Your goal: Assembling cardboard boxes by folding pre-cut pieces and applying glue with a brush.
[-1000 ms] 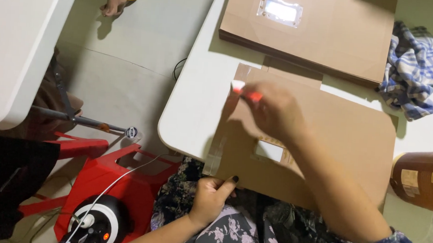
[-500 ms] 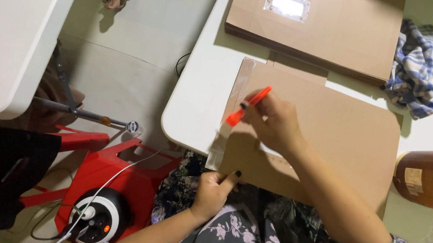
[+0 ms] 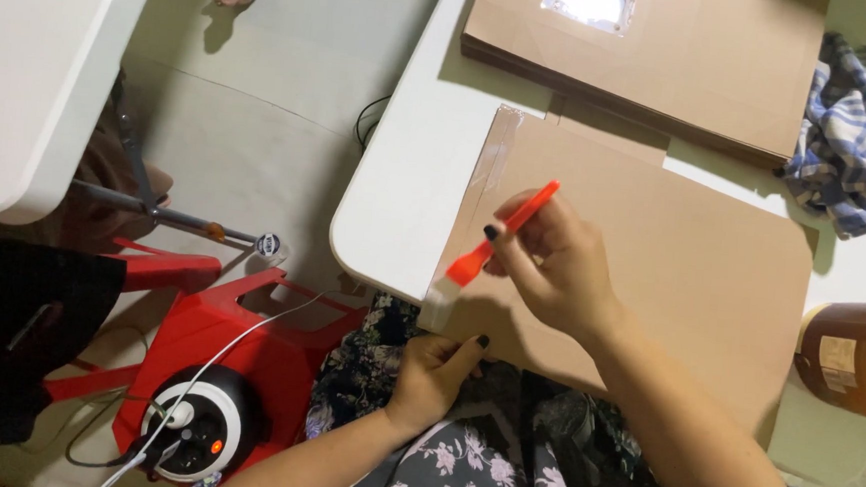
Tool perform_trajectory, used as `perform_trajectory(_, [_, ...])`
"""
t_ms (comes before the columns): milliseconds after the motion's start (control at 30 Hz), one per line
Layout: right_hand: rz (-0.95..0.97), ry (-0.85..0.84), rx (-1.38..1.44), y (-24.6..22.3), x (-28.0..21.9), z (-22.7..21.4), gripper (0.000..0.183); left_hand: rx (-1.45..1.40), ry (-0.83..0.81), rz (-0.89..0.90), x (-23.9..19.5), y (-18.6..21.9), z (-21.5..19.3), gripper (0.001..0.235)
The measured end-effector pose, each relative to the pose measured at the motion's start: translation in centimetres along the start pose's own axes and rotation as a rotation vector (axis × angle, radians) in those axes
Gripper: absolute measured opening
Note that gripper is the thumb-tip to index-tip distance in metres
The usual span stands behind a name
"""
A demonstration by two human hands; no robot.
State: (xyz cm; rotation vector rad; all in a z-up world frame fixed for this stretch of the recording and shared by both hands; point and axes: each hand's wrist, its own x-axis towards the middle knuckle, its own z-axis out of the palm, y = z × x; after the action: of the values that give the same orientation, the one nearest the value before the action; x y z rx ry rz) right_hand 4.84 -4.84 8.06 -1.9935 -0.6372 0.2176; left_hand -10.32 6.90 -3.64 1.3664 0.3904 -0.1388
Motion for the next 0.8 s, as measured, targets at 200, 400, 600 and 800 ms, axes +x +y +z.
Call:
perform_trajectory(200, [-0.023,-0.13,-0.03,0.2,-0.1,1.3,0.007,0.088,0.036,-0.009,0.1,0.2,0.1,0.04])
perform_trajectory(400, [0.006,-0.136,0.054,-1.7,-0.2,0.9,0.003,0.129,0.036,-0.011,-0.1,0.6,-0.2,0.041])
perform_trajectory(600, [-0.019,0.023,-0.108,0.9,1.2,0.2,0.007,-0.028,-0.001,-0.009,0.0,0.2,0.0,0.038])
perform_trajectory(800, [0.081,-0.007,0.016,0.7,1.7,-0.2,0.003,-0.053,-0.002,-0.063,-0.1,0.4,-0.1,0.031])
